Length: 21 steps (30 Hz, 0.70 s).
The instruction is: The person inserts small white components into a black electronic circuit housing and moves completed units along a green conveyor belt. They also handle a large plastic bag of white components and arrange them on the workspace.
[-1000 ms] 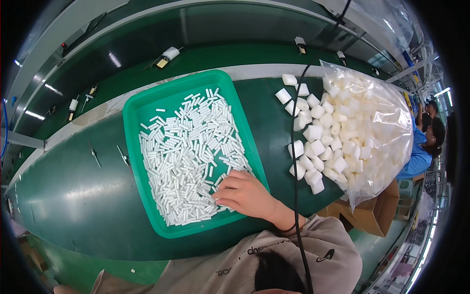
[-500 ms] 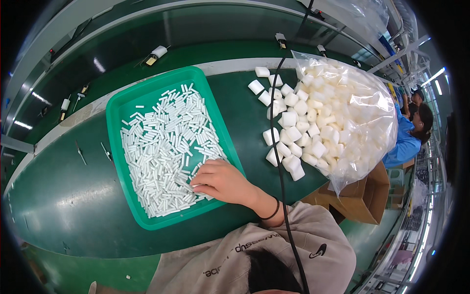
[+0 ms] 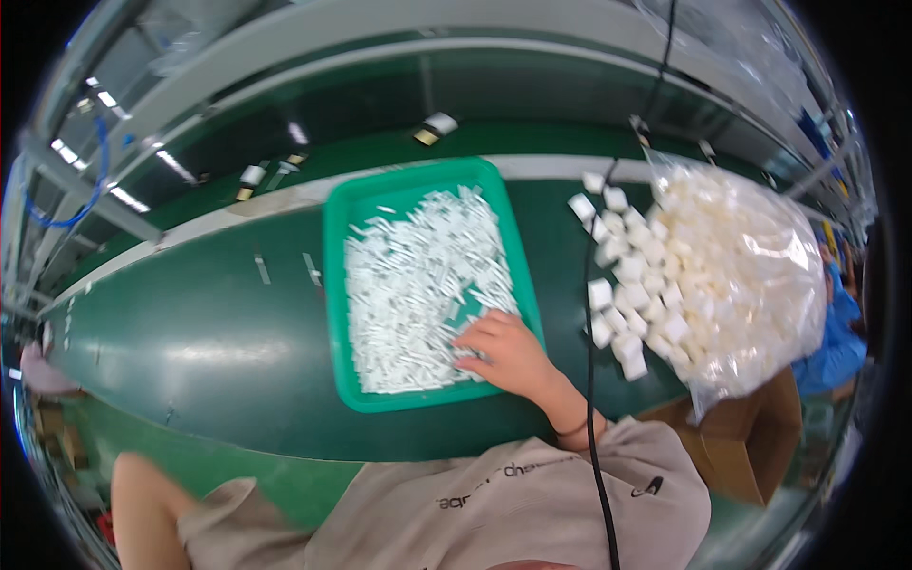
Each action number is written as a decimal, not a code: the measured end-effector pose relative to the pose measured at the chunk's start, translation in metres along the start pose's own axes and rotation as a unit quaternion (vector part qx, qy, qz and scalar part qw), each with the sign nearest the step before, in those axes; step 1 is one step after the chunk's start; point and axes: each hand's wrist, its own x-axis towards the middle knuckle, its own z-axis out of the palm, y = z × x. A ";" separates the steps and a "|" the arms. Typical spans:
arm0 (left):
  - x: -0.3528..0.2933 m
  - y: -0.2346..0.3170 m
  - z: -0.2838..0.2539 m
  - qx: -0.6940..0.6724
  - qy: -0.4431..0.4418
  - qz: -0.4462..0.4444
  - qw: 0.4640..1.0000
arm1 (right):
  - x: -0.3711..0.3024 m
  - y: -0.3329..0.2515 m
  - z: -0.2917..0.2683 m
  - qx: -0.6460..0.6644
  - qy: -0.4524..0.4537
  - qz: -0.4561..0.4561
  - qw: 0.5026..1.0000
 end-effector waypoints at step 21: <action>-0.022 -0.296 0.207 0.328 -0.135 -0.265 0.897 | 0.008 -0.009 -0.010 -0.028 -0.067 0.043 0.996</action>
